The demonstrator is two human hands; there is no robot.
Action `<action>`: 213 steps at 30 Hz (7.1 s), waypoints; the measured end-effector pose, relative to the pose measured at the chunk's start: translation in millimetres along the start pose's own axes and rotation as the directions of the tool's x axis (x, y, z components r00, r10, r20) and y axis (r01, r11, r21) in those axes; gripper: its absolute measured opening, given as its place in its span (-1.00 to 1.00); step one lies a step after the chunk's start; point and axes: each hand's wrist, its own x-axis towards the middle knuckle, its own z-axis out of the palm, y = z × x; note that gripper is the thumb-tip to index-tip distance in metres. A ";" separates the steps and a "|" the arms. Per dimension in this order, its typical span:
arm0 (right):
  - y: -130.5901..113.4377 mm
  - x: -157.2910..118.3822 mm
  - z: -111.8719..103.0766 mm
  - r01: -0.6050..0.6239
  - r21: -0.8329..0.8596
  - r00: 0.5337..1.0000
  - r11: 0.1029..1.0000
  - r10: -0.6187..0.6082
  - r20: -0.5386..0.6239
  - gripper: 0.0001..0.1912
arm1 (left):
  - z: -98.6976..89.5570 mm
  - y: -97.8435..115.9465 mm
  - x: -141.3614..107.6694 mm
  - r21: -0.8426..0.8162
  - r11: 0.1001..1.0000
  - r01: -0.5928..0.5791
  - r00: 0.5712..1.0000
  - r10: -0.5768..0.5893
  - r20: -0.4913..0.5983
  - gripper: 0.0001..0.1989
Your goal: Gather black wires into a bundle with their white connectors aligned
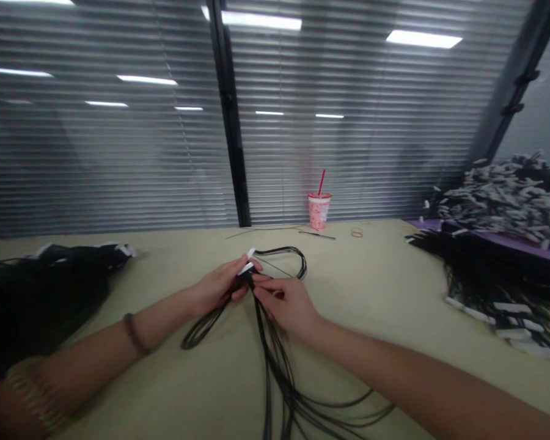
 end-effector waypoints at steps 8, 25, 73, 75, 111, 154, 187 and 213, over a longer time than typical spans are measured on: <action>5.6 1.3 -3.0 0.055 0.077 0.992 0.995 -0.046 -0.114 -0.77 | 9.7 -1.4 -7.5 0.139 0.990 -0.021 1.000 0.018 0.026 -0.56; 10.1 2.2 -0.3 0.094 -0.254 0.984 0.963 -0.129 -0.124 -0.80 | 7.9 -8.5 -0.8 0.145 0.989 -0.007 0.998 0.015 -0.056 -0.57; 6.9 15.8 -7.5 0.176 -0.353 0.972 0.919 -0.220 -0.088 -0.80 | 9.2 5.5 8.5 0.196 0.944 0.266 0.956 -0.233 -0.177 -0.72; 9.7 13.5 -9.9 0.186 -0.369 0.967 0.911 -0.237 -0.098 -0.81 | 10.0 5.4 8.9 0.208 0.939 0.272 0.954 -0.235 -0.189 -0.71; 6.3 5.5 -14.8 0.187 -0.473 0.950 0.861 -0.281 -0.137 -0.79 | 9.5 -1.5 10.1 0.206 0.950 0.232 0.959 -0.188 -0.213 -0.71; 10.7 8.9 -16.4 0.226 -0.636 0.964 0.737 -0.265 0.035 -0.80 | 4.4 -4.4 12.1 0.301 0.941 0.157 0.987 -0.140 -0.077 -0.73; 18.2 14.1 -22.3 0.223 -0.644 0.962 0.732 -0.273 0.022 -0.92 | 14.4 1.3 5.1 0.356 0.926 0.123 0.992 -0.103 -0.075 -0.67; -1.3 -2.2 -13.4 0.321 -0.630 0.940 0.707 -0.319 0.121 -0.62 | 6.1 -5.4 4.8 -0.022 0.999 -0.038 0.992 0.035 -0.119 -0.77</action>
